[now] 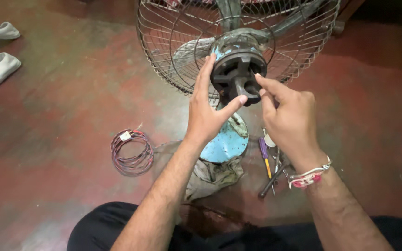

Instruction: The person sits on the floor servicing a pedestal fan. They hold the fan's rear motor housing, work at it with a small hand tool, wipe parts with a cloth, and continue manipulating the housing and blade assembly.

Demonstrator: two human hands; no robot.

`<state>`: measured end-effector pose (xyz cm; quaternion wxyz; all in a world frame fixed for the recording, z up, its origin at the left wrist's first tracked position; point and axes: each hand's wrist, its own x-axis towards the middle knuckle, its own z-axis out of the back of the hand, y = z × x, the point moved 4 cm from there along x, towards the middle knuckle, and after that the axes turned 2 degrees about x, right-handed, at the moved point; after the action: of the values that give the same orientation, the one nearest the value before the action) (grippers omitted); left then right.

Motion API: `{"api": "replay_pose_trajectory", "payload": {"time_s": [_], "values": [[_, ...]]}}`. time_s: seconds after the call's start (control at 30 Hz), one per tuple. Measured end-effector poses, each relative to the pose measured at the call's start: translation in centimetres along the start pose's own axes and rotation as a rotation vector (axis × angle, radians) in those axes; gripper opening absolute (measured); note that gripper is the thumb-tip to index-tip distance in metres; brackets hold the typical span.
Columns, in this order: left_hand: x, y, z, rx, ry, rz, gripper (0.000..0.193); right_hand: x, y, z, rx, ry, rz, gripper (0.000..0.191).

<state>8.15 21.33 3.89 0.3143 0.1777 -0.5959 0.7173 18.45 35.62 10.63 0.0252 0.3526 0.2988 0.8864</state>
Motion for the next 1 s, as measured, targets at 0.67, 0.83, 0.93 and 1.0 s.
{"api": "replay_pose_trajectory", "payload": {"time_s": [0.67, 0.83, 0.93, 1.0], "values": [[-0.1, 0.0, 0.2, 0.002, 0.005, -0.028, 0.102, -1.3, 1.9, -1.1, -0.349, -0.018, 0.050, 0.032], [0.0, -0.2, 0.2, 0.014, 0.010, -0.031, 0.103, -0.5, 2.2, -0.5, -0.260, -0.018, 0.025, 0.028], [0.1, -0.1, 0.2, 0.013, 0.009, -0.025, 0.103, -0.9, 2.8, -0.2, -0.219, -0.014, 0.017, 0.029], [0.1, -0.1, 0.1, 0.019, 0.007, -0.030, 0.103, -1.4, 3.3, -0.7, -0.275, -0.019, 0.013, 0.030]]}}
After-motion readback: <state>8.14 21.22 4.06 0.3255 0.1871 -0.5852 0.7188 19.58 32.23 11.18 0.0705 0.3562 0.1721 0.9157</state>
